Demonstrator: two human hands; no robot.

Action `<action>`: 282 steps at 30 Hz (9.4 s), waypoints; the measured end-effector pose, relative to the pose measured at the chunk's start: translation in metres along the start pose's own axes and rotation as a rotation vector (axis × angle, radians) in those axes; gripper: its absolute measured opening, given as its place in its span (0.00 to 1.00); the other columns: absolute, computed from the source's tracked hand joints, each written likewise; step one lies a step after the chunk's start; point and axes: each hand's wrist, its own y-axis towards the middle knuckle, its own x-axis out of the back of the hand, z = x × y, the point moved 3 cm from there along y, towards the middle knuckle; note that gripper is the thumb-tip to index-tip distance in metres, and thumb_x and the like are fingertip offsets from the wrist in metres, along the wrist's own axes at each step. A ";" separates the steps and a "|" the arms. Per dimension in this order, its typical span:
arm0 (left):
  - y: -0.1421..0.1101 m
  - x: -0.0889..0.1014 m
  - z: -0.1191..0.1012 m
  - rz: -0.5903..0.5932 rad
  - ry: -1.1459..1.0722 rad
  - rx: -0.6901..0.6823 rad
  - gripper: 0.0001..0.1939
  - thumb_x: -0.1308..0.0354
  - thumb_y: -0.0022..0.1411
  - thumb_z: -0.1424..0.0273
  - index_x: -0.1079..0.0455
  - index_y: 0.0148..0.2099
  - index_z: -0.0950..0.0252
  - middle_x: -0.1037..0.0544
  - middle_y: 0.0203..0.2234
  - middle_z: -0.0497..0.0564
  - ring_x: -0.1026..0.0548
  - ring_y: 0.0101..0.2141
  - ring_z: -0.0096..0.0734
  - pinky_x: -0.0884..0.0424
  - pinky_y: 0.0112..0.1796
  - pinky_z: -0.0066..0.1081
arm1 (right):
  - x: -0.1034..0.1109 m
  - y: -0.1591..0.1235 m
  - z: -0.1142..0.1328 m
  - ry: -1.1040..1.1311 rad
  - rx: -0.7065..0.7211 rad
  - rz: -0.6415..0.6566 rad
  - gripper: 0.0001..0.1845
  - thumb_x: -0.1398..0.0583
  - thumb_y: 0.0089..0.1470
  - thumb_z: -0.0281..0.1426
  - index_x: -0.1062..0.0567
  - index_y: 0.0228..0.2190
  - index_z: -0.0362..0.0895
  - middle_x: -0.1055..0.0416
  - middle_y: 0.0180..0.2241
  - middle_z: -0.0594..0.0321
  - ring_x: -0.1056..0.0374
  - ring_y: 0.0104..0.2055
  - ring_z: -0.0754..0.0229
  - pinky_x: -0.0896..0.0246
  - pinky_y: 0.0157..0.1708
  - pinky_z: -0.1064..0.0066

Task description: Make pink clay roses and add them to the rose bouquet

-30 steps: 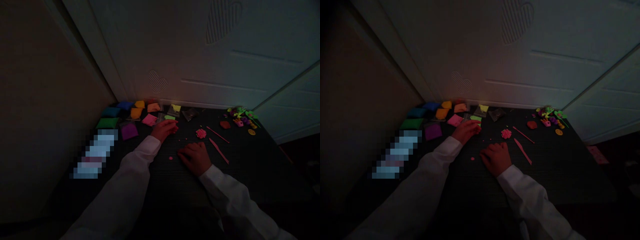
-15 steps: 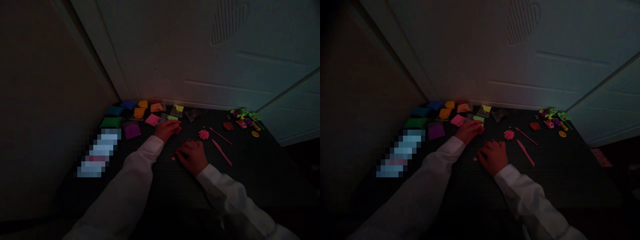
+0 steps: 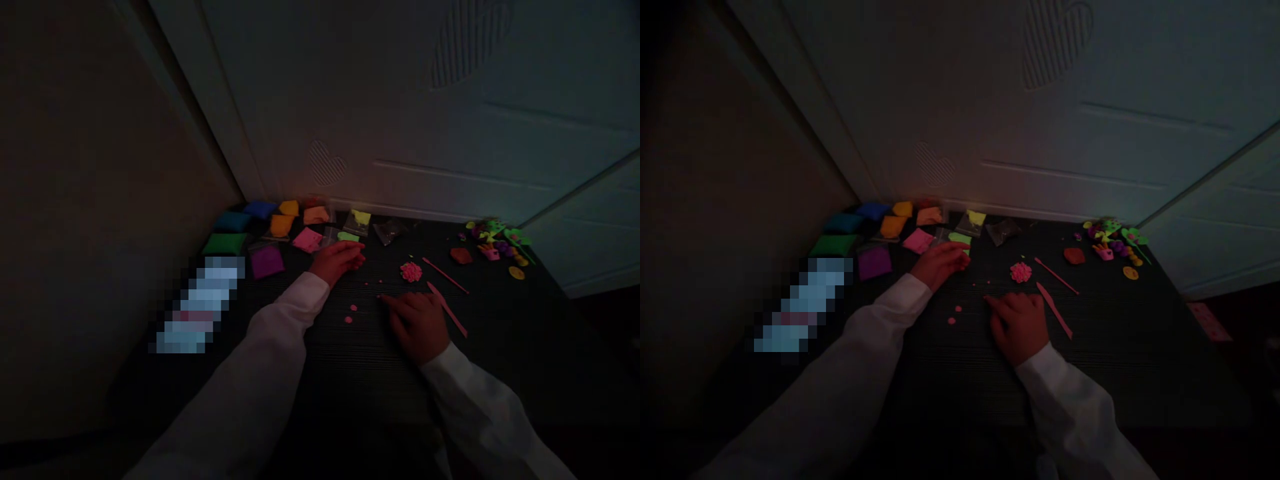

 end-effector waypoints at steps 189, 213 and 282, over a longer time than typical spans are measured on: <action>-0.002 0.005 0.007 -0.082 0.059 0.004 0.17 0.38 0.40 0.75 0.32 0.36 0.67 0.24 0.24 0.48 0.28 0.26 0.21 0.35 0.31 0.24 | 0.003 0.058 0.018 -0.121 0.059 -0.155 0.17 0.53 0.54 0.34 0.35 0.45 0.48 0.32 0.33 0.62 0.42 0.35 0.58 0.61 0.39 0.60; -0.001 0.003 0.008 -0.087 0.190 -0.111 0.16 0.38 0.41 0.71 0.32 0.36 0.65 0.24 0.25 0.46 0.28 0.27 0.24 0.35 0.33 0.28 | 0.004 0.060 0.005 0.338 -0.082 -0.274 0.15 0.49 0.52 0.34 0.31 0.40 0.43 0.33 0.31 0.61 0.39 0.33 0.63 0.49 0.34 0.69; -0.010 -0.010 0.006 0.012 0.201 -0.164 0.18 0.38 0.41 0.74 0.32 0.38 0.62 0.26 0.26 0.45 0.29 0.29 0.24 0.35 0.35 0.27 | -0.009 0.063 0.000 1.100 -0.412 -0.158 0.10 0.42 0.42 0.35 0.30 0.26 0.41 0.34 0.23 0.65 0.38 0.26 0.67 0.43 0.27 0.74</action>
